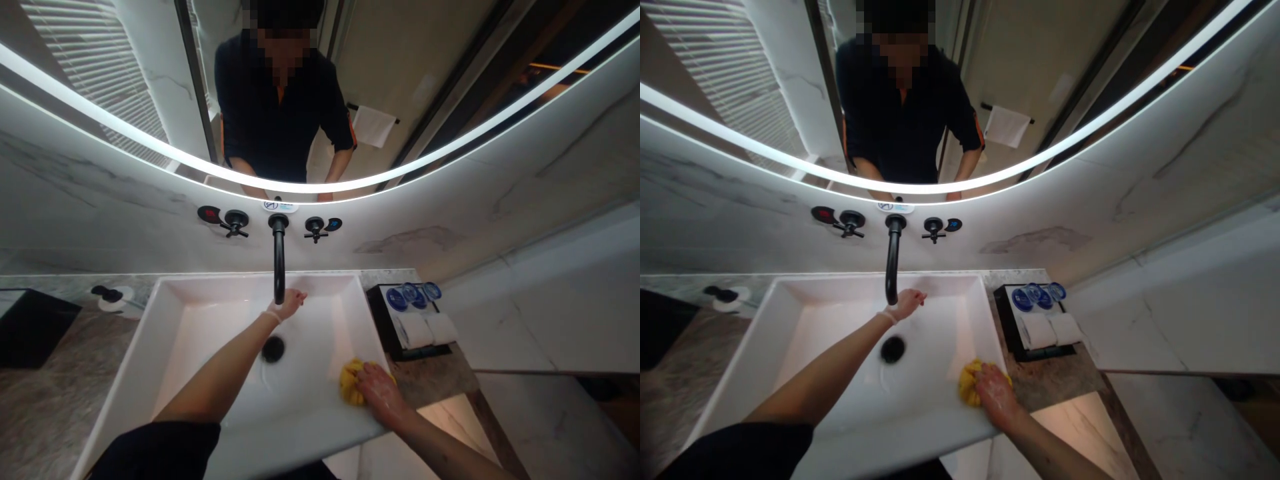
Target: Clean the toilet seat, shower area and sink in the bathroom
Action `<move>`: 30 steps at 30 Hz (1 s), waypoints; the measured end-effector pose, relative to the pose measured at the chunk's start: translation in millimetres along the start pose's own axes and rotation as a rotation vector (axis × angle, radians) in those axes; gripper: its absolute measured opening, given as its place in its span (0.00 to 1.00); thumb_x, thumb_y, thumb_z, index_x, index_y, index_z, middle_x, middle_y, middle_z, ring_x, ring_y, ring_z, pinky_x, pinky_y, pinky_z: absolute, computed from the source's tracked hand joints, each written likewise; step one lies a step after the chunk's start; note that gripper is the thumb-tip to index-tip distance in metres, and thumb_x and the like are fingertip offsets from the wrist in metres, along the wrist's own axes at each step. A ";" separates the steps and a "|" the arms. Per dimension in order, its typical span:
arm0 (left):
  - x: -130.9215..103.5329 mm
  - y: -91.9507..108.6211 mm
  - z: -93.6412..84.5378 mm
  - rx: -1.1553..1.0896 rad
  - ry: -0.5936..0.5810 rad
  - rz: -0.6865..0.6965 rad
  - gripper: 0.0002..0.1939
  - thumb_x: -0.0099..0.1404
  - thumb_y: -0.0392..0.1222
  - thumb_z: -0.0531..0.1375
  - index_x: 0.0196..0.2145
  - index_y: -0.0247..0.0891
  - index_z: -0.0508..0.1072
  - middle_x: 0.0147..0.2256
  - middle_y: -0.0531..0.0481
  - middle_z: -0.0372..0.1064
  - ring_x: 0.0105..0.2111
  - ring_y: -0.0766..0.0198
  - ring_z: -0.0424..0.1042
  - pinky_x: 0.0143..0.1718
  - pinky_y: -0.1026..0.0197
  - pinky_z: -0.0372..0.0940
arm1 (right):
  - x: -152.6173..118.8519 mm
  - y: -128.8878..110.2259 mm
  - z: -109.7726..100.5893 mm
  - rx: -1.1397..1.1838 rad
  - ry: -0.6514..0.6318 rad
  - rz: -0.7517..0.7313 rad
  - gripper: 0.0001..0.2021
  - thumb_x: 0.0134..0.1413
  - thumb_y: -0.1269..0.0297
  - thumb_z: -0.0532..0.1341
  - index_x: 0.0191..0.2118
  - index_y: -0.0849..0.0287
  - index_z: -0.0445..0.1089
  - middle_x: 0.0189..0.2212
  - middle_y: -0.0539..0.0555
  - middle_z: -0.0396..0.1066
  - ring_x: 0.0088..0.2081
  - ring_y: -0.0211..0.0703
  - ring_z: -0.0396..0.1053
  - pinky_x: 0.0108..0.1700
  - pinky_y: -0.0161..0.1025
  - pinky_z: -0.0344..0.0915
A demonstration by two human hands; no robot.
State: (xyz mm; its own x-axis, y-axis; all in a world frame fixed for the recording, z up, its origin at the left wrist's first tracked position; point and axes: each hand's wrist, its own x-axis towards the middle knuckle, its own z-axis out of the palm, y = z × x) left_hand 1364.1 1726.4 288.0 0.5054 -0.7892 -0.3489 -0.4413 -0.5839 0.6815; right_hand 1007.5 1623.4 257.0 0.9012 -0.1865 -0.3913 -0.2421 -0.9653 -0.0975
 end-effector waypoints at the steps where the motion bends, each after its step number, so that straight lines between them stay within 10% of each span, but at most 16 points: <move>1: 0.1 -0.9 -0.9 0.009 -0.002 0.003 0.21 0.70 0.48 0.49 0.26 0.35 0.73 0.25 0.49 0.69 0.30 0.62 0.69 0.39 0.58 0.62 | 4.2 -1.7 -0.9 0.000 0.004 0.014 0.13 0.62 0.69 0.56 0.45 0.57 0.77 0.44 0.57 0.76 0.53 0.52 0.68 0.57 0.48 0.61; 7: -3.5 -5.5 -2.5 0.056 0.000 0.009 0.23 0.70 0.50 0.47 0.26 0.35 0.73 0.26 0.46 0.71 0.33 0.57 0.71 0.42 0.56 0.62 | 52.3 -9.6 -27.0 -0.035 0.110 0.128 0.17 0.63 0.73 0.52 0.49 0.60 0.75 0.53 0.58 0.72 0.59 0.56 0.63 0.61 0.52 0.59; 21: -27.7 -8.2 -15.7 -0.008 0.014 0.050 0.22 0.67 0.54 0.48 0.27 0.36 0.71 0.26 0.49 0.67 0.30 0.62 0.67 0.38 0.59 0.61 | 11.7 -68.2 -34.6 0.193 -0.143 0.498 0.21 0.56 0.74 0.51 0.51 0.63 0.74 0.49 0.65 0.74 0.54 0.58 0.69 0.55 0.52 0.65; 30: -44.0 -20.9 -23.5 0.078 -0.004 -0.035 0.19 0.68 0.54 0.49 0.29 0.39 0.68 0.26 0.51 0.65 0.29 0.63 0.64 0.34 0.61 0.55 | 71.8 -173.3 -27.2 0.311 -0.212 0.116 0.20 0.53 0.59 0.61 0.52 0.55 0.74 0.50 0.61 0.75 0.54 0.59 0.71 0.56 0.55 0.67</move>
State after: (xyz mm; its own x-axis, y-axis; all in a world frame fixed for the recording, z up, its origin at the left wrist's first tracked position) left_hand 1368.5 1777.8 304.2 0.5189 -0.7685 -0.3743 -0.4795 -0.6242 0.6168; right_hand 1123.8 1772.4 270.7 0.7752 -0.2180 -0.5929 -0.4646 -0.8327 -0.3012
